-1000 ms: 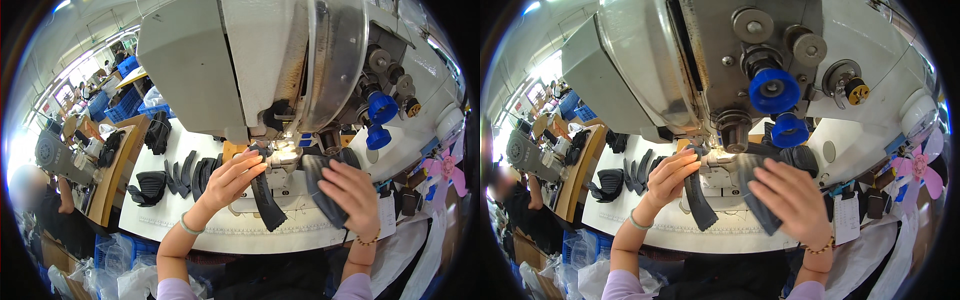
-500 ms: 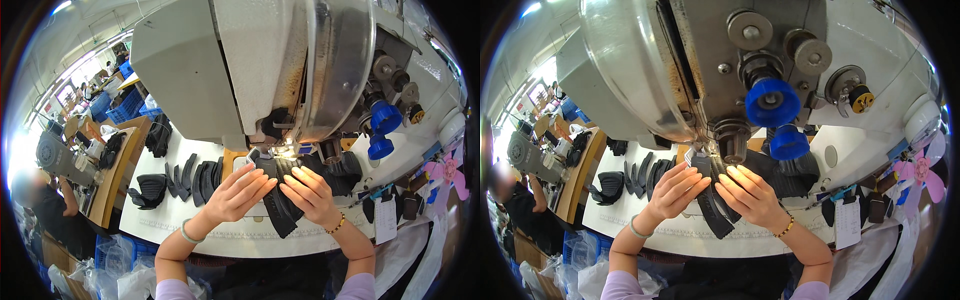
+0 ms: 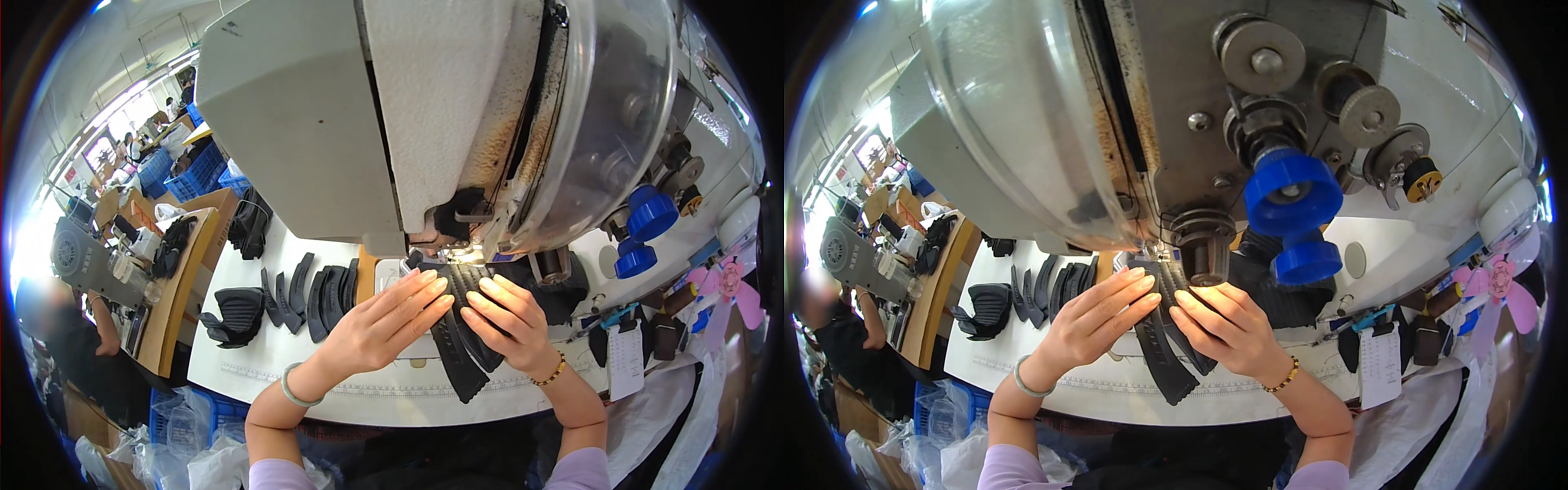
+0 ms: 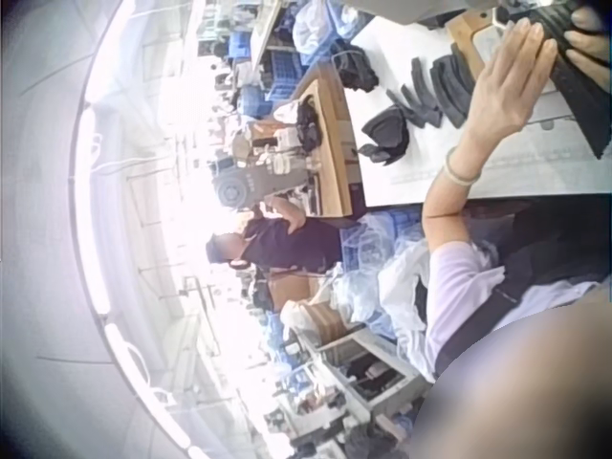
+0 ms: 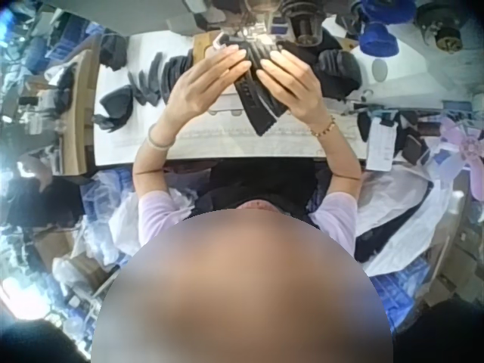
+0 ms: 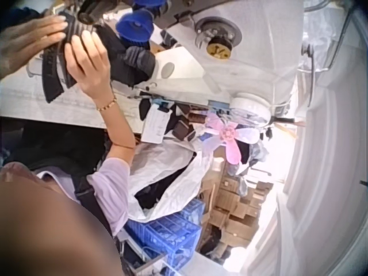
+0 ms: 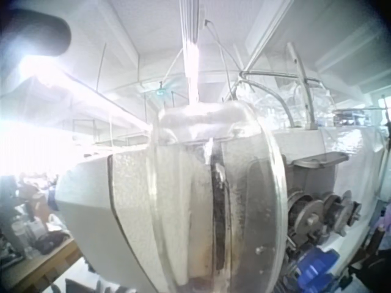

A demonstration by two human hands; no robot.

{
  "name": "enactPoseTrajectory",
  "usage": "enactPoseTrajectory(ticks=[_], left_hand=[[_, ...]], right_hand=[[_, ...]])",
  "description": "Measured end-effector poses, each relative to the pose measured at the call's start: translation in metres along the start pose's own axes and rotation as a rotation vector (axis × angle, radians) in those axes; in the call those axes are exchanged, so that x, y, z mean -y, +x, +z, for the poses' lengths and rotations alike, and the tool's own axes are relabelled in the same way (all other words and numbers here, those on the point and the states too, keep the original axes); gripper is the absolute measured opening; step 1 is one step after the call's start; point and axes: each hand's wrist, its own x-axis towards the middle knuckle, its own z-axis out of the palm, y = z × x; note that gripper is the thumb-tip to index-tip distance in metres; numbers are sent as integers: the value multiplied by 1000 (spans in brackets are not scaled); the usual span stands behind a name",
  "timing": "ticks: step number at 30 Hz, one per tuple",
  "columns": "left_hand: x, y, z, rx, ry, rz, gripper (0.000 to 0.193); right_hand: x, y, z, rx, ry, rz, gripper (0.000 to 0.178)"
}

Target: Sewing together components of a black shoe upper using an industrial sewing machine.

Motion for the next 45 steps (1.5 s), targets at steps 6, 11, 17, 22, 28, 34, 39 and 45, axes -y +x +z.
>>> enactPoseTrajectory(ticks=[6,11,17,22,28,34,39,45], left_hand=[[-3,7,-8,61,-57,-61,39],[0,11,-7,61,-103,-118,40],[4,9,1,42,-77,-69,45],[2,9,6,-30,-78,-86,44],[3,10,7,-61,-93,-86,43],[2,10,8,-62,-77,-87,42],[0,8,11,-60,-61,-92,43],[-1,8,18,-110,-39,-110,49]], right_hand=[[-3,7,-10,57,98,28,30],[-6,12,-9,42,140,74,30],[-9,7,-1,-11,152,98,28],[-5,2,3,-15,127,108,27],[-3,1,4,-57,43,144,33],[-7,3,2,-11,83,111,27],[-10,7,3,-58,139,130,31],[-9,11,5,-94,189,182,31]])
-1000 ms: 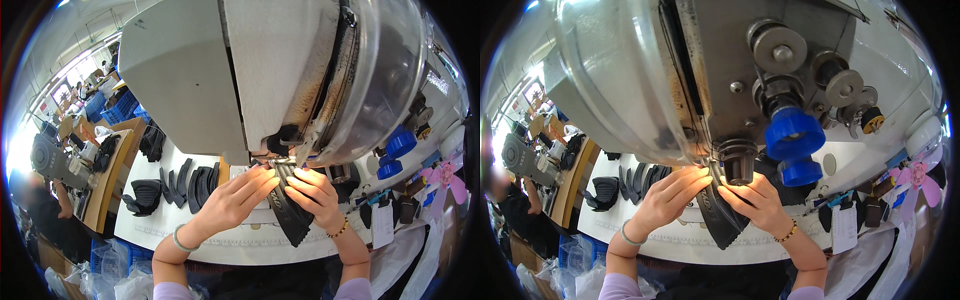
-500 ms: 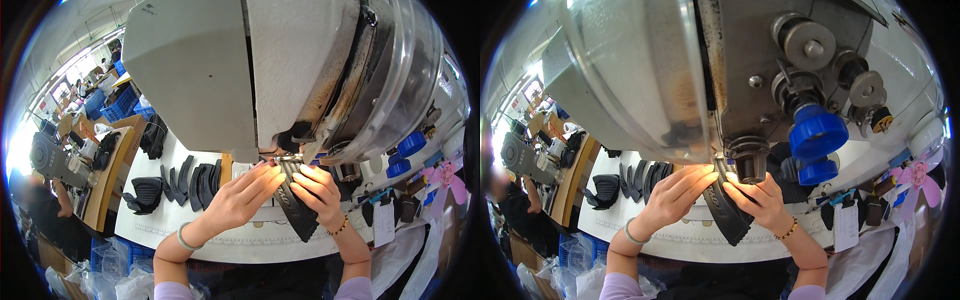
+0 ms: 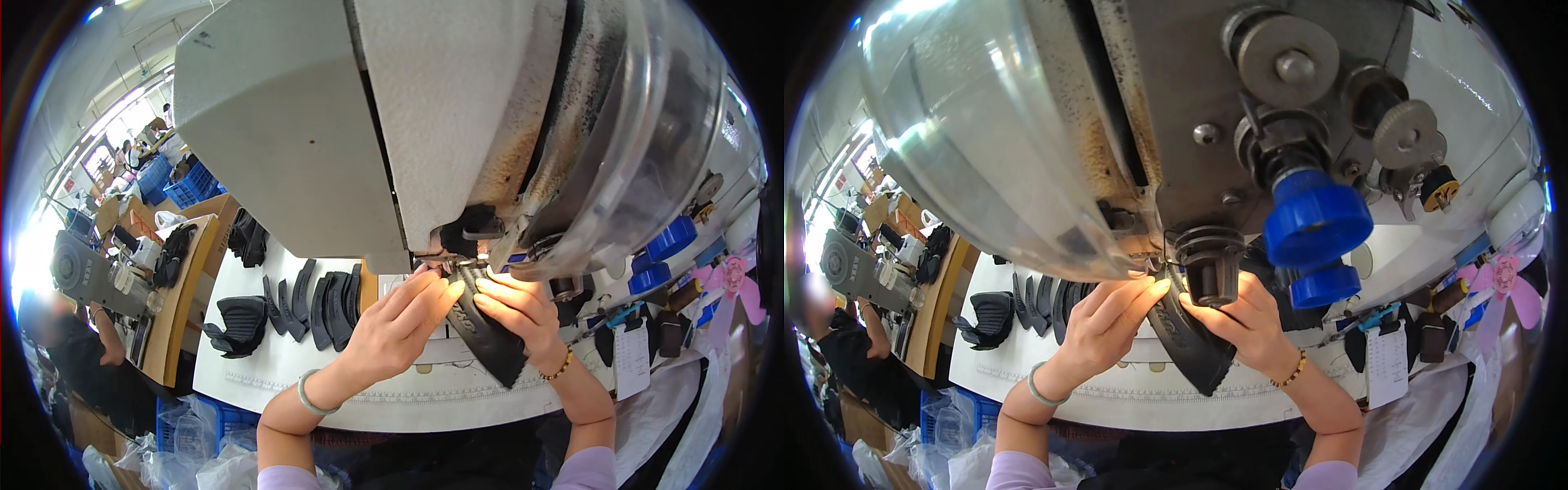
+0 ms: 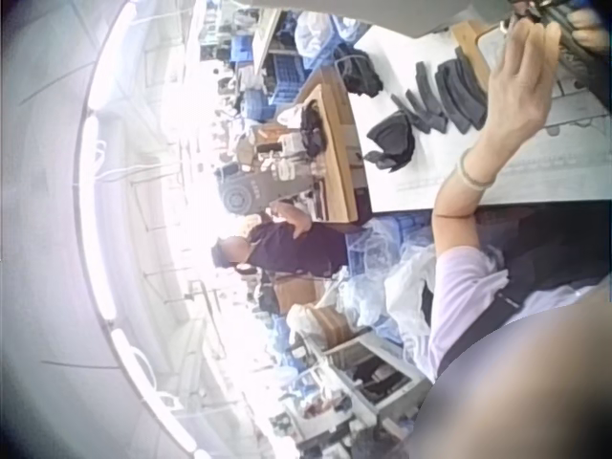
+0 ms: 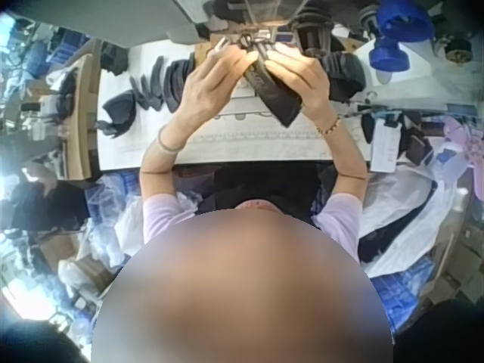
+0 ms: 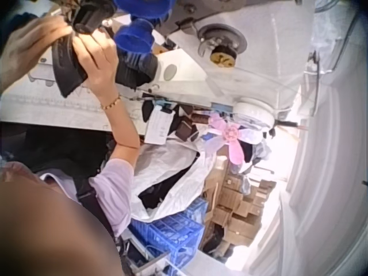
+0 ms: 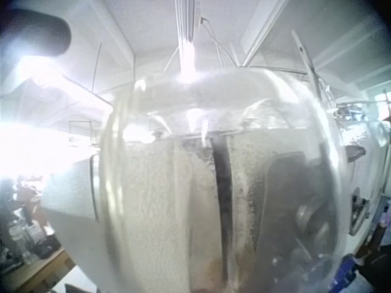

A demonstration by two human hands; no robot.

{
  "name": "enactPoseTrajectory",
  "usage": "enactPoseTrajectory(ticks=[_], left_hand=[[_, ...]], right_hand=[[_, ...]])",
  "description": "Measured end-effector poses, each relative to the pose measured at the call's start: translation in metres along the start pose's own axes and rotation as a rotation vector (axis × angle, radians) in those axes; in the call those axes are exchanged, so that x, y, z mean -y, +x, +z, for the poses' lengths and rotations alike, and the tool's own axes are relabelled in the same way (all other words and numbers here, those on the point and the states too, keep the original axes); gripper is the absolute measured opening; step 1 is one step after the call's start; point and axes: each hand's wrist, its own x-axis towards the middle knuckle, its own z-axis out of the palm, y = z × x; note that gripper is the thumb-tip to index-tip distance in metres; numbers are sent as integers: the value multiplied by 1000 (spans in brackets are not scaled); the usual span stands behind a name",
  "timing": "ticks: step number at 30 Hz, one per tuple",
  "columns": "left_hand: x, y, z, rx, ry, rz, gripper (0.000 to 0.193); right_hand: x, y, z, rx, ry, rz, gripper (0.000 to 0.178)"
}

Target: Sewing together components of a black shoe upper using an industrial sewing machine.

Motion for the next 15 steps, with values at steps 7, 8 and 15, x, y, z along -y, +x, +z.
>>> enactPoseTrajectory(ticks=[7,8,15], left_hand=[[1,0,2,-5,20,-14,49],[1,0,1,-1,12,-17,49],[-8,3,-1,8,112,20,39]], right_hand=[[-3,-2,1,14,43,32,32],[-4,-3,1,14,42,36,32],[-8,0,-8,98,55,-12,35]])
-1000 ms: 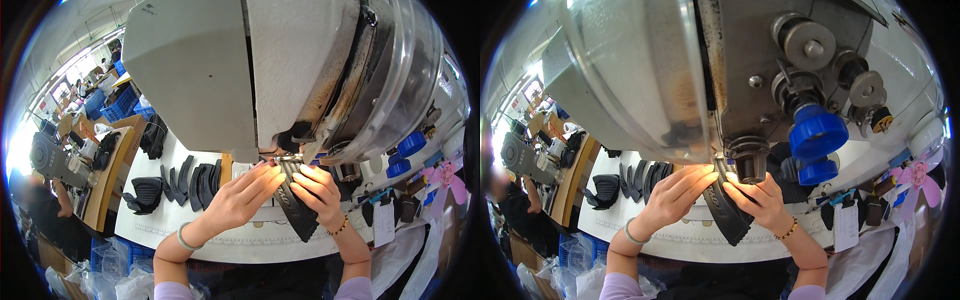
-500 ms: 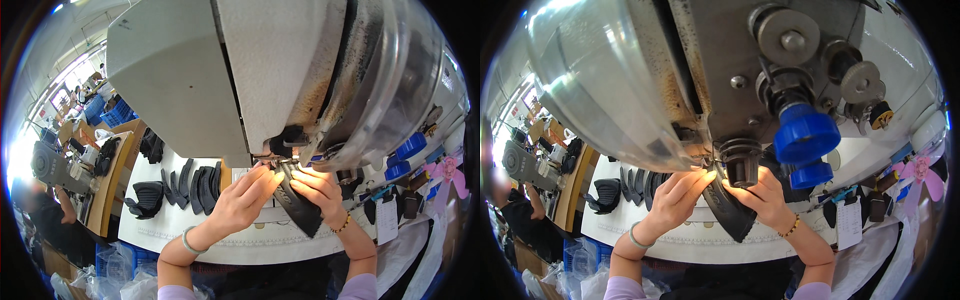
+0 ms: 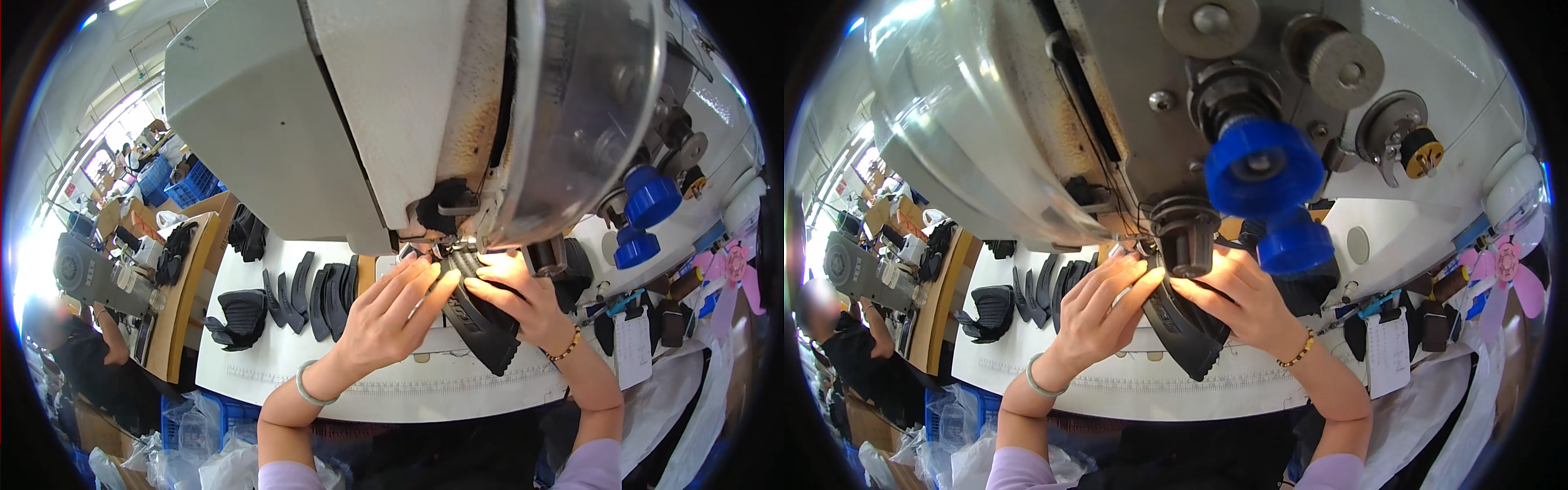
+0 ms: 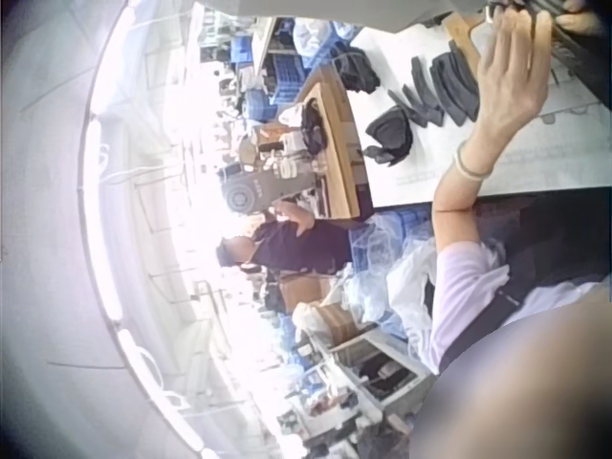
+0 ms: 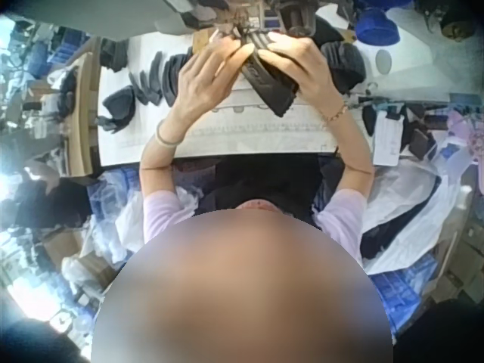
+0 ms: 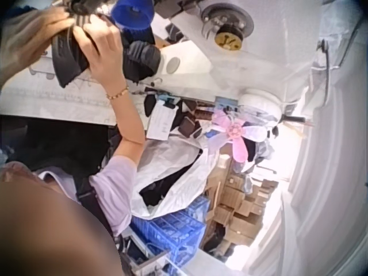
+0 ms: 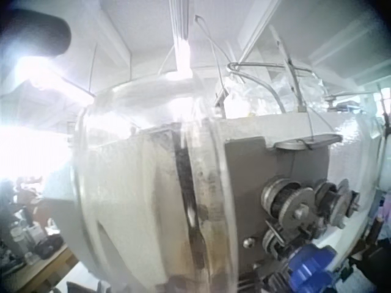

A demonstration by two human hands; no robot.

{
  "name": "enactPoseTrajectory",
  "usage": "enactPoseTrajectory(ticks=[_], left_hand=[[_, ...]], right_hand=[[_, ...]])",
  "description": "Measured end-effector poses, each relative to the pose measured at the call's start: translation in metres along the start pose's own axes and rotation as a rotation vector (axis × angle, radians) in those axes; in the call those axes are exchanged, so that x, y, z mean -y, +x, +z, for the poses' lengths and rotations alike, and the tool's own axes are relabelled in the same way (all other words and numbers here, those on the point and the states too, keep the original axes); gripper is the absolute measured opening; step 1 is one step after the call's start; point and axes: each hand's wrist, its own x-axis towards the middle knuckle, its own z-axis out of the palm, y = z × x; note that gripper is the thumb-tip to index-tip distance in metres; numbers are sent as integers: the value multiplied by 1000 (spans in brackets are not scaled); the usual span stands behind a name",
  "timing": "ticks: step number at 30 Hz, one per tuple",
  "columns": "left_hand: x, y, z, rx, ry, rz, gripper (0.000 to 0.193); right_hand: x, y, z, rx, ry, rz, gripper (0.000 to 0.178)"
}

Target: Sewing together components of a black shoe upper using an industrial sewing machine.

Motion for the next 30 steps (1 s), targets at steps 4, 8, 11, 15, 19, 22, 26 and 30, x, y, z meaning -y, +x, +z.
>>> enactPoseTrajectory(ticks=[4,8,11,15,19,22,26,30], left_hand=[[-1,2,0,-110,32,-22,27],[-1,3,1,-144,-136,-232,33],[-5,2,-1,-117,-37,3,32],[-13,0,-7,25,80,117,29],[-11,1,-9,27,48,119,28],[-8,3,-9,4,43,163,39],[-6,4,-9,-15,56,200,30],[-4,4,-8,-2,65,204,31]], right_hand=[[0,5,-9,88,-90,-109,33],[3,5,-5,23,-159,-177,31],[5,1,-3,25,-90,-129,31],[4,-2,-3,36,-78,-111,32],[2,-1,1,-15,-25,-122,32],[2,-1,3,-44,-25,-137,30],[2,-3,5,-50,-31,-126,29],[4,-4,6,-58,-58,-113,29]])
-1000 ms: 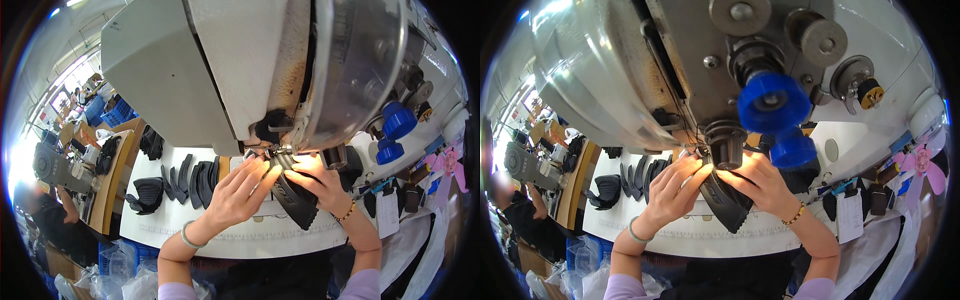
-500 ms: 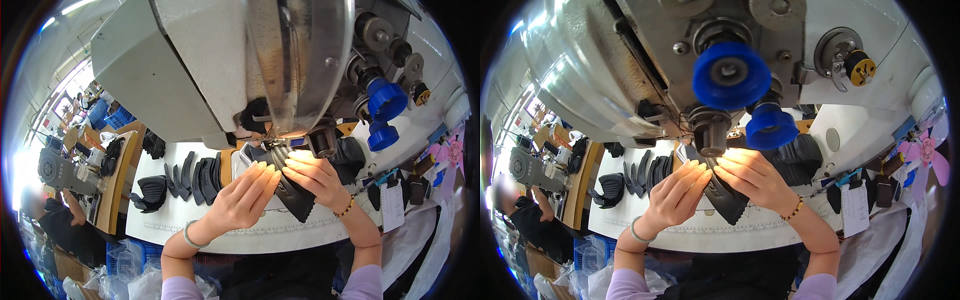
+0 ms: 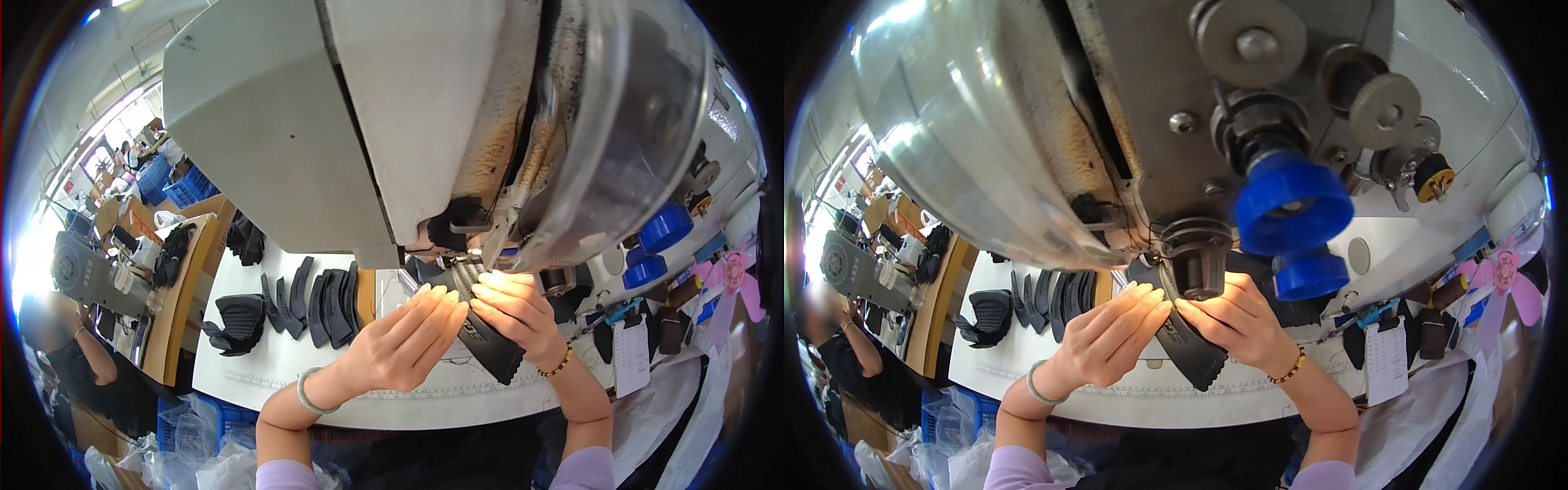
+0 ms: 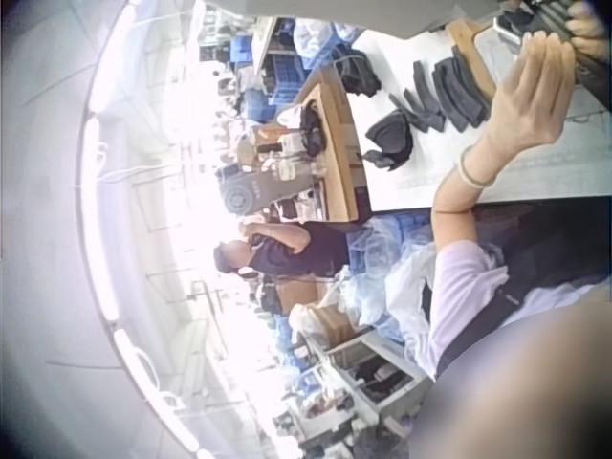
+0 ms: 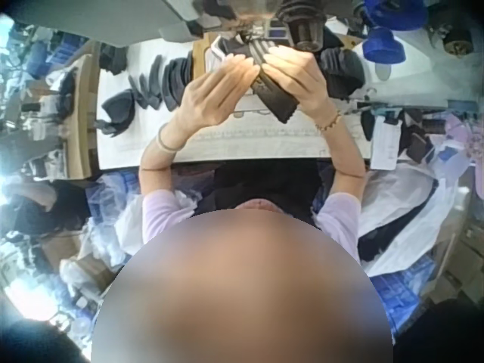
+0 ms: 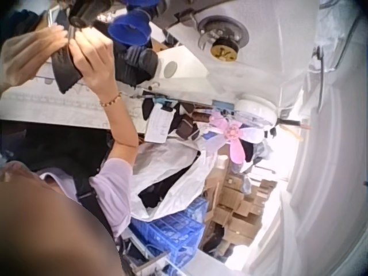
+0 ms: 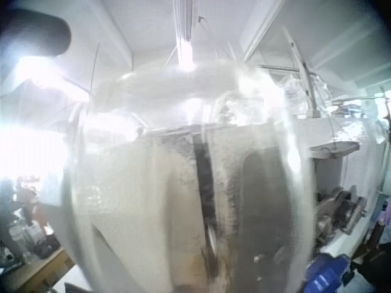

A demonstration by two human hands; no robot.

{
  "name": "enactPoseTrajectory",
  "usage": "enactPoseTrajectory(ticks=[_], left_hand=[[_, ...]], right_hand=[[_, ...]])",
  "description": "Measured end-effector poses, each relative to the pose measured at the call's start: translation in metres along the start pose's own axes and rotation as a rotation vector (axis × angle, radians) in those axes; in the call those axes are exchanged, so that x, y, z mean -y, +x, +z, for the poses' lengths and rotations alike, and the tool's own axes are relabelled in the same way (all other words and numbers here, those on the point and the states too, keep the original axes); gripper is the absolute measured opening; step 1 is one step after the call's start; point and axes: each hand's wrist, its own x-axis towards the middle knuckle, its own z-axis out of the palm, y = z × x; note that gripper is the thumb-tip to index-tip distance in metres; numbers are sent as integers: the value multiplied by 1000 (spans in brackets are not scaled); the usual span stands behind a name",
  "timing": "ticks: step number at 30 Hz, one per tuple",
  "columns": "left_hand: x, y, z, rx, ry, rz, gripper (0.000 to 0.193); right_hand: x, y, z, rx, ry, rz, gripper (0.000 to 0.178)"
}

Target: Sewing together components of a black shoe upper using an industrial sewing machine.

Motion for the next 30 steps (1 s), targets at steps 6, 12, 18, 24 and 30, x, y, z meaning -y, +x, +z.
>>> enactPoseTrajectory(ticks=[6,12,18,24,30], left_hand=[[12,-6,10,-33,-92,-84,32],[20,-5,15,-84,-194,-167,39],[2,-1,7,-12,-9,-46,40],[-6,-5,7,-78,-103,-193,38],[-10,-2,8,-52,-53,-160,42]], right_hand=[[2,2,5,5,-6,112,33],[3,-3,10,24,10,146,34],[-4,-5,4,1,37,52,31],[-3,-1,2,0,24,41,26],[-3,-4,2,21,55,56,30]])
